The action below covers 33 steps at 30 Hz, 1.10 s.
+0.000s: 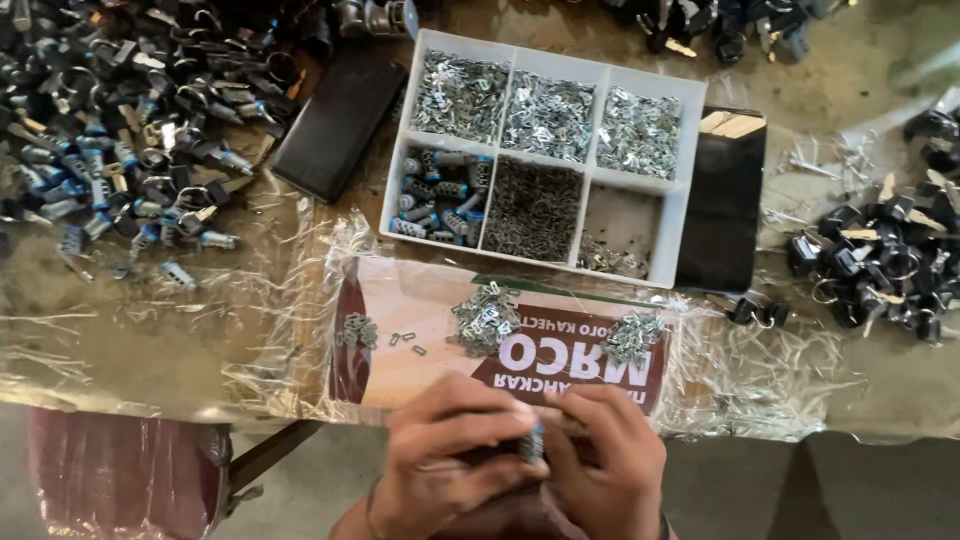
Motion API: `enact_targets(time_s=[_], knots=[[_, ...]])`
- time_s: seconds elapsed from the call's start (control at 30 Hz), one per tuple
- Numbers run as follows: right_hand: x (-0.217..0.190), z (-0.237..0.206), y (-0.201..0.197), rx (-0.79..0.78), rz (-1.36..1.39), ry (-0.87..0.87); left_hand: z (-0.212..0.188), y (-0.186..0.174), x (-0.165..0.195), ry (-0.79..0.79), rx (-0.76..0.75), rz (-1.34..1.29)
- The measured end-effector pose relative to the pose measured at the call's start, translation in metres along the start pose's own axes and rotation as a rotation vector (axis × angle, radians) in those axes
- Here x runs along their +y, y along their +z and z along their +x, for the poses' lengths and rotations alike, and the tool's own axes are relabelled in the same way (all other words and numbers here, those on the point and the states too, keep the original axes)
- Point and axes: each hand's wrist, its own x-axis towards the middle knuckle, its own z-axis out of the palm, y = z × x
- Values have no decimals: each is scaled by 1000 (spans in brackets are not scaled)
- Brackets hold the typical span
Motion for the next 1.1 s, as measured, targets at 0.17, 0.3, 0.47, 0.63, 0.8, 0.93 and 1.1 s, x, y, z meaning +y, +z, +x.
enact_targets(time_s=[0.17, 0.3, 0.47, 0.63, 0.8, 0.93, 1.1], knots=[[-22, 29, 17, -38, -584, -232, -8, -24, -2, -92, 139, 88], [-21, 33, 15, -123, -624, -224, -9, -24, -3, -83, 135, 46], [-5, 19, -2, -70, -602, -422, -2, -20, -1, 9, 77, 99], [19, 1, -13, -68, -440, -669, 0, -11, -8, 41, 53, 60], [18, -14, -10, -28, 60, -343, 1, -6, -10, 50, 15, 55], [9, -24, -9, 160, 217, -78, 0, 5, -9, 21, 0, 22], [2, -24, -13, 256, 106, -225, 8, 14, -10, 94, -20, 37]])
